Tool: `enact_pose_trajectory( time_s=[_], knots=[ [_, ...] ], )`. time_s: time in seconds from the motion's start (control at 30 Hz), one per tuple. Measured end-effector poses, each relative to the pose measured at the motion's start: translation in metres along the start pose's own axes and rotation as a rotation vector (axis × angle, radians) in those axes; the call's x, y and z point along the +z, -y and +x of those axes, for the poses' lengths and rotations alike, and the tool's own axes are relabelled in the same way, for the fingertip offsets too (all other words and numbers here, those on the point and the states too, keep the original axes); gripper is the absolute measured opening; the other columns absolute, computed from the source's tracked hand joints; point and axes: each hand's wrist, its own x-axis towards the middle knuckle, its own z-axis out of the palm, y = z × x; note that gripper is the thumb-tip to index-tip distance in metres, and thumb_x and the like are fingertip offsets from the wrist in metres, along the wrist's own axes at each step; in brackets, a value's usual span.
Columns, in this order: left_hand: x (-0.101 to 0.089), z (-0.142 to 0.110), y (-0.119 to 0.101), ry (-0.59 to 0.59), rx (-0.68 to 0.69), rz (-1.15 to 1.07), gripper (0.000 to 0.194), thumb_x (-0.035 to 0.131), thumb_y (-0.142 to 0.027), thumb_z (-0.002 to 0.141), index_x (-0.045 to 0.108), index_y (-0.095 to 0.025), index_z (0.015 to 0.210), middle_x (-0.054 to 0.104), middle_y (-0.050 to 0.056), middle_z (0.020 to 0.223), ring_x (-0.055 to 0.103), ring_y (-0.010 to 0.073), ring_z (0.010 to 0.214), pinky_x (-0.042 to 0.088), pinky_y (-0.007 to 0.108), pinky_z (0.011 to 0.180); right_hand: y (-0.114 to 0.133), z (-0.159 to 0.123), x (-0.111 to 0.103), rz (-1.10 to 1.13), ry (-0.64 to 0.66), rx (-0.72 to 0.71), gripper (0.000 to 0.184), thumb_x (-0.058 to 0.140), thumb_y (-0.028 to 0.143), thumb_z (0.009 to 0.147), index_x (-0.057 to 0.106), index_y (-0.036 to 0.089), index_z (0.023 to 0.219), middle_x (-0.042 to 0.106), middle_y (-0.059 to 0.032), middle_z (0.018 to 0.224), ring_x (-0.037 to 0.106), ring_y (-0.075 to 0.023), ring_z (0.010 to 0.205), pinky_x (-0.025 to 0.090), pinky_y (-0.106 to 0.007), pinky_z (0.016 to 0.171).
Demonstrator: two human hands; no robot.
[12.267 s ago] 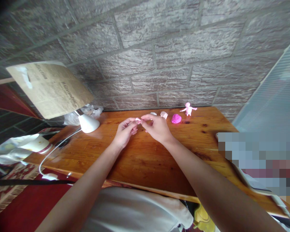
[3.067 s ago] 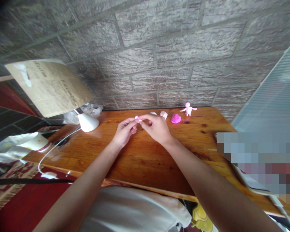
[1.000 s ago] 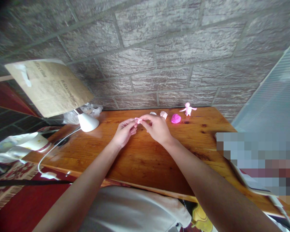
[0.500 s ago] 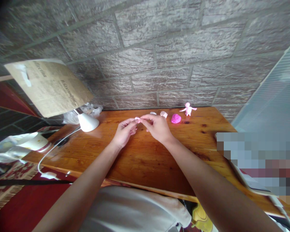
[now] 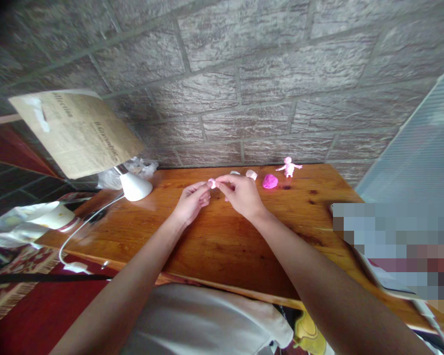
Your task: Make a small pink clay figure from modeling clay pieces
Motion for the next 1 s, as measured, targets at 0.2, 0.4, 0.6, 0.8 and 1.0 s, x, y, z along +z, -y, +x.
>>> enact_pose_trajectory(
  time_s=[0.2, 0.4, 0.6, 0.8, 1.0],
  knots=[
    [-0.001, 0.001, 0.005, -0.035, 0.076, 0.069, 0.043, 0.085, -0.053, 0.065, 0.072, -0.013, 0.077, 0.031, -0.009, 0.048, 0.022, 0.0034, 0.045, 0.016, 0.021, 0.046, 0.002, 0.002, 0.000, 0.176, -0.017, 0.146, 0.039, 0.078, 0.050, 0.074, 0.080, 0.016, 0.093, 0.076, -0.0056, 0.086, 0.056, -0.0075, 0.046, 0.045, -0.023, 0.045],
    [-0.001, -0.001, 0.005, 0.006, 0.116, 0.159, 0.044, 0.083, -0.054, 0.068, 0.075, -0.014, 0.082, 0.034, -0.008, 0.050, 0.025, 0.0040, 0.046, 0.016, 0.022, 0.047, -0.001, 0.005, -0.001, 0.291, -0.040, 0.246, 0.048, 0.085, 0.054, 0.062, 0.081, 0.015, 0.089, 0.064, 0.0002, 0.063, 0.053, -0.0085, 0.046, 0.039, -0.023, 0.043],
    [-0.002, 0.000, 0.000, 0.048, -0.008, -0.009, 0.043, 0.086, -0.051, 0.066, 0.065, -0.013, 0.071, 0.030, -0.010, 0.048, 0.020, 0.0031, 0.044, 0.014, 0.020, 0.045, 0.004, 0.004, -0.003, 0.226, 0.007, 0.222, 0.046, 0.083, 0.055, 0.065, 0.081, 0.016, 0.089, 0.069, -0.0025, 0.068, 0.053, -0.0085, 0.047, 0.040, -0.023, 0.044],
    [-0.002, 0.000, -0.002, 0.059, -0.059, -0.084, 0.035, 0.085, -0.038, 0.067, 0.068, -0.011, 0.080, 0.030, -0.011, 0.048, 0.020, 0.0026, 0.044, 0.014, 0.019, 0.044, 0.000, 0.006, -0.004, 0.284, -0.006, 0.266, 0.046, 0.083, 0.053, 0.066, 0.081, 0.017, 0.094, 0.075, -0.0074, 0.089, 0.056, -0.0075, 0.049, 0.039, -0.022, 0.043],
    [-0.002, -0.001, -0.005, 0.098, -0.122, -0.150, 0.029, 0.082, -0.034, 0.073, 0.067, -0.010, 0.079, 0.031, -0.010, 0.049, 0.022, 0.0028, 0.044, 0.015, 0.018, 0.043, -0.005, 0.006, -0.003, 0.324, -0.020, 0.275, 0.046, 0.085, 0.051, 0.064, 0.081, 0.017, 0.094, 0.076, -0.0089, 0.094, 0.056, -0.0080, 0.050, 0.040, -0.024, 0.044]
  ],
)
